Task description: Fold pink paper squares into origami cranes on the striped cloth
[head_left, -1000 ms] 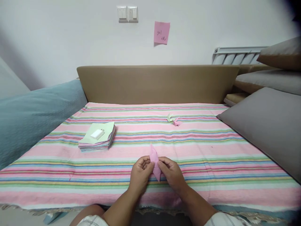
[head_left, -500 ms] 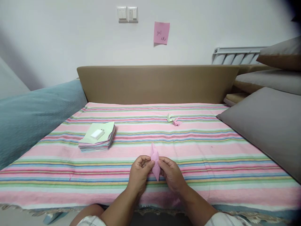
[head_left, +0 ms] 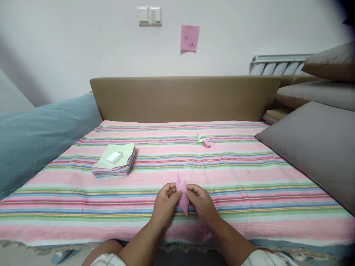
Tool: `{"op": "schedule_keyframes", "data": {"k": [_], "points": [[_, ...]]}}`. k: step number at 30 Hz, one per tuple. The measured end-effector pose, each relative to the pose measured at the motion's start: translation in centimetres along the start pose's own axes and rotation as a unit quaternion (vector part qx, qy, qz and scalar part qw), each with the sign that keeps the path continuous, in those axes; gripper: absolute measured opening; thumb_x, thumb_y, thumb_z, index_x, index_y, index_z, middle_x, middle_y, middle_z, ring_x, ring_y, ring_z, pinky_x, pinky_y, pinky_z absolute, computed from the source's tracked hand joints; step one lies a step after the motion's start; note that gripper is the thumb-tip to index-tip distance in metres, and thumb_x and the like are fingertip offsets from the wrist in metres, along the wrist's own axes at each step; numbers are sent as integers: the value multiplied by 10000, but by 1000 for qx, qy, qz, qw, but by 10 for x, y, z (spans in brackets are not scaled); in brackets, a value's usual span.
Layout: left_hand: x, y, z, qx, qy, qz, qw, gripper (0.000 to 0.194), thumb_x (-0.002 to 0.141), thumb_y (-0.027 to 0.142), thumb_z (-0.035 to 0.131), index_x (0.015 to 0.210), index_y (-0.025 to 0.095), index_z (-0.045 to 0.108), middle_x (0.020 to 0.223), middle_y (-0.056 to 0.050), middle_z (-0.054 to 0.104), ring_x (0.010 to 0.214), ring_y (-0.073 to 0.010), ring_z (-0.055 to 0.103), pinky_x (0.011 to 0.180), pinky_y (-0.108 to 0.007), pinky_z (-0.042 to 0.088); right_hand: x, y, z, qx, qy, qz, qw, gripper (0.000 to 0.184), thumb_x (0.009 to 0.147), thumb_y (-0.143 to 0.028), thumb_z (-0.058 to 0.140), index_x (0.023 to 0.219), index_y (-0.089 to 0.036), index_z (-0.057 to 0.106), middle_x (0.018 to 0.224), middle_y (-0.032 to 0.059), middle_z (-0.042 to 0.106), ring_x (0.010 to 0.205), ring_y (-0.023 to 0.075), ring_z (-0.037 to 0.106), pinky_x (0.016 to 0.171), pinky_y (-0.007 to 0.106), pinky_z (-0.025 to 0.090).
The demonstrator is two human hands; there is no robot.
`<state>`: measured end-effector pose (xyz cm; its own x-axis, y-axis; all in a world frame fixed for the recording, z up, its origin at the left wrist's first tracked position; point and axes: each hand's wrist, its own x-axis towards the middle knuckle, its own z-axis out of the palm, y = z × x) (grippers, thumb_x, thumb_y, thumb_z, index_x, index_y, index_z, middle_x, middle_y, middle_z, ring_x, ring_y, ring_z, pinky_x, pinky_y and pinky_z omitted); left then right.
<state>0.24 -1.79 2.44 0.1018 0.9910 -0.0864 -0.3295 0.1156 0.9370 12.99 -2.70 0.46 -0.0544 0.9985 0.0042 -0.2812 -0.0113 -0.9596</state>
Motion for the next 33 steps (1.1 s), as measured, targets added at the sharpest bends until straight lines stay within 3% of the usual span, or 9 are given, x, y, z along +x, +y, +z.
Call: {"op": "schedule_keyframes", "data": {"k": [5,12,16,23,27,33], "points": [[0,-2,-2,28,6,-1,1000,246,620,328,746,673,130,608,569,40,542,526,-68,456,517,-171,352,0,-1,3,0,-30,2,1000,216,749,-369,635,820,-166,635,726,13,623,724,153,563,687,269,438],[0,1,-1,18,12,-35,999,312,549,351,786,602,120,585,532,30,551,508,-73,443,520,-187,346,0,2,3,31,-9,7,999,236,713,-384,675,767,-174,581,660,-30,546,597,98,484,565,217,389],[-2,2,0,59,-14,-53,997,324,549,369,786,593,118,586,521,24,550,498,-77,437,506,-191,333,0,-2,2,38,-21,1,999,259,732,-401,656,836,-172,597,706,-18,559,617,103,482,579,226,387],[-5,2,-1,84,-70,-60,992,313,569,383,775,625,112,627,548,15,556,519,-80,428,525,-194,327,1,-2,-3,-4,2,-26,1000,278,735,-404,652,636,-154,578,569,-39,486,545,86,394,531,217,330],[-2,3,-3,110,-98,-50,988,329,624,423,730,654,106,649,563,3,559,531,-87,426,533,-201,328,1,-1,-3,6,15,-22,1000,280,724,-406,659,621,-160,574,554,-45,470,536,87,383,529,217,325],[-2,4,-6,184,-128,-23,974,327,658,442,687,633,118,647,535,20,515,512,-86,397,503,-198,301,1,-6,-3,-2,-16,-3,1000,297,707,-443,656,654,-158,591,576,-36,499,543,95,399,530,221,325]]}}
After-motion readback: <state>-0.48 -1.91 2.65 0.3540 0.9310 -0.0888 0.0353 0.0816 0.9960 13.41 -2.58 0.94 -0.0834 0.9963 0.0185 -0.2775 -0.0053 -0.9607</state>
